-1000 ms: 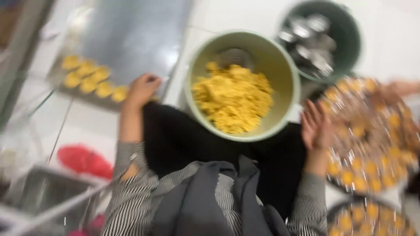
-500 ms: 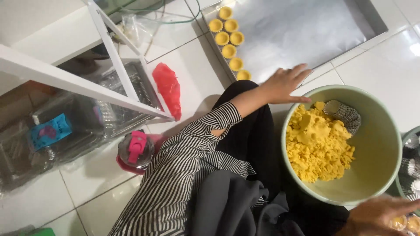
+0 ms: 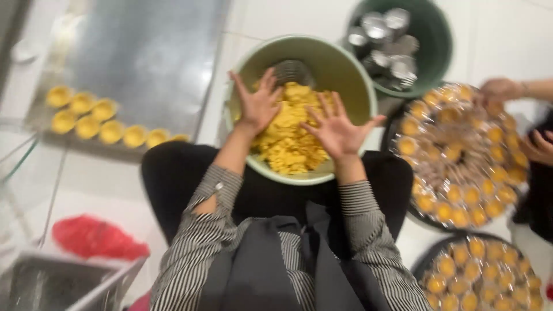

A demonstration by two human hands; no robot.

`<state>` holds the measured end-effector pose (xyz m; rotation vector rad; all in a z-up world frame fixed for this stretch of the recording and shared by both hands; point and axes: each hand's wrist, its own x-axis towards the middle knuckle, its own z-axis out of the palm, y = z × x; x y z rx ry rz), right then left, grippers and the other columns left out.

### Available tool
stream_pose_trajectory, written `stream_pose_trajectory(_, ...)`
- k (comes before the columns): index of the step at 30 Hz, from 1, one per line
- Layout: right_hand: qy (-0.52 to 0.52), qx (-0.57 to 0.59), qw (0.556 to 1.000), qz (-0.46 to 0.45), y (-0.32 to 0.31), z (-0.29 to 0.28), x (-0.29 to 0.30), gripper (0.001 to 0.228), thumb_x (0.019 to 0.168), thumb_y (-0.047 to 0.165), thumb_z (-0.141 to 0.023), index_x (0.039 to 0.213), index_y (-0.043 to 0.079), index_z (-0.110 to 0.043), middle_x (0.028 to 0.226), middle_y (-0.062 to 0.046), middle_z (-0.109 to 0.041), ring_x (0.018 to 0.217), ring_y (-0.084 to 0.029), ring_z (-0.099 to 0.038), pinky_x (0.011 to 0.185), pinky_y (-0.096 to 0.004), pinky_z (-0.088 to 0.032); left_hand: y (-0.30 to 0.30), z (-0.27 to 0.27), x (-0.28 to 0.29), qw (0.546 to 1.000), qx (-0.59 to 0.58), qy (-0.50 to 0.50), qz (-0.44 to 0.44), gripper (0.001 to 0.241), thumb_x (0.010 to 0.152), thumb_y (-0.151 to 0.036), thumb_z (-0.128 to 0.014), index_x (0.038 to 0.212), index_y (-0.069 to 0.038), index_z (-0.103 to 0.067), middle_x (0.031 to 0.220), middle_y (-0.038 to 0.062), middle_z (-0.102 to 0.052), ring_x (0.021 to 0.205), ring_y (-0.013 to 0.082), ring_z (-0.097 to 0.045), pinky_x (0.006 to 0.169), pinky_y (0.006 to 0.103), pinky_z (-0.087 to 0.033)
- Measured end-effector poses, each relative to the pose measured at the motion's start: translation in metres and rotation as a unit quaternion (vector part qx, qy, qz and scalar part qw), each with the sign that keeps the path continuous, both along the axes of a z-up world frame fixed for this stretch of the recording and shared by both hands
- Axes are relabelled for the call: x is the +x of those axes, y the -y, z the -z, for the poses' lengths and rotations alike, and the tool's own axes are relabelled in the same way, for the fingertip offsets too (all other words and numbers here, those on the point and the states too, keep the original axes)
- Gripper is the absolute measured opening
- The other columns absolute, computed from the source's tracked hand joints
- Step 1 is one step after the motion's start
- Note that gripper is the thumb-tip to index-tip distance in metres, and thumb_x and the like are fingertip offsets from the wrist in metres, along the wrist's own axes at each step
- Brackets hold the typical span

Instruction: Molding yellow dough into small metal tart molds by hand while sitting on the floor.

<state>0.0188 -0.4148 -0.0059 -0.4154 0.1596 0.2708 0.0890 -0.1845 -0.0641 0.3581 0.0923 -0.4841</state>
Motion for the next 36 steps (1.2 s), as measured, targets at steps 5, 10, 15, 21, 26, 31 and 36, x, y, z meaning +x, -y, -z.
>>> stream_pose_trajectory(5,-0.043,0.008,0.999,0.021,-0.003,-0.015,0.008,0.127,0.066,0.099,-0.012,0.164,0.02,-0.003,0.168,-0.018,-0.016,0.143,-0.055,-0.032,0.122,-0.069,-0.012,0.004,-0.017,-0.004,0.994,0.052,0.096,-0.018,0.118,0.064,-0.103,-0.02,0.163,-0.039,-0.01,0.17,-0.006,0.02,0.158,0.0385,0.011,0.126,0.0575,0.009)
stream_pose_trajectory(10,-0.018,-0.375,0.923,0.08,0.004,0.056,0.018,0.073,0.088,0.054,-0.052,0.148,0.013,-0.052,0.149,-0.016,-0.049,0.138,-0.04,-0.049,0.115,-0.051,-0.041,-0.009,-0.053,-0.019,0.935,0.327,-0.043,-0.131,0.073,0.086,-0.079,-0.036,0.113,-0.015,-0.058,0.083,0.005,-0.065,0.059,0.0199,-0.069,0.056,0.0303,-0.057)
stream_pose_trajectory(15,0.074,-0.534,0.838,0.088,-0.008,0.049,0.009,0.036,0.096,0.008,-0.072,0.131,0.018,-0.069,0.131,-0.008,-0.068,0.118,-0.031,-0.066,0.088,-0.037,-0.066,-0.016,-0.067,-0.024,0.886,0.389,-0.073,-0.243,0.05,0.101,-0.058,-0.042,0.128,-0.019,-0.056,0.101,0.0,-0.077,0.072,0.0127,-0.076,0.061,0.0244,-0.06)
stream_pose_trajectory(21,0.211,-0.817,0.527,0.098,-0.023,0.033,0.031,0.019,0.093,0.031,-0.079,0.112,0.027,-0.078,0.097,0.009,-0.076,0.097,-0.013,-0.07,0.078,-0.028,-0.056,-0.011,-0.086,-0.029,0.74,0.636,0.031,-0.22,0.083,0.101,-0.074,-0.035,0.152,-0.009,-0.029,0.155,0.018,-0.042,0.139,0.0346,-0.048,0.114,0.0505,-0.045)
stream_pose_trajectory(26,0.427,-0.853,0.276,0.12,-0.078,0.043,0.114,0.04,0.075,0.019,-0.082,0.114,0.027,-0.075,0.11,0.007,-0.071,0.117,-0.018,-0.056,0.089,-0.037,-0.047,-0.024,-0.038,-0.009,0.93,0.244,0.001,-0.277,0.099,0.087,-0.088,-0.023,0.153,-0.015,-0.032,0.155,0.016,-0.045,0.121,0.0437,-0.065,0.093,0.0455,-0.055)
stream_pose_trajectory(31,0.52,-0.85,0.072,0.051,-0.116,0.086,0.166,0.019,0.076,0.025,-0.082,0.093,0.019,-0.078,0.091,-0.002,-0.071,0.105,-0.024,-0.054,0.099,-0.047,-0.036,-0.041,-0.032,0.003,0.946,0.113,-0.084,-0.292,0.098,0.077,-0.091,-0.035,0.136,-0.016,-0.054,0.145,0.014,-0.057,0.115,0.0397,-0.069,0.093,0.0467,-0.056)
stream_pose_trajectory(36,0.533,-0.846,0.007,-0.001,-0.117,0.131,0.196,0.012,0.085,0.027,-0.071,0.088,0.021,-0.081,0.097,-0.003,-0.074,0.11,-0.024,-0.054,0.1,-0.05,-0.034,-0.048,0.033,0.024,0.943,-0.062,-0.059,-0.322,0.073,0.089,-0.075,-0.045,0.118,-0.011,-0.067,0.127,0.023,-0.067,0.096,0.0427,-0.073,0.07,0.0514,-0.064)
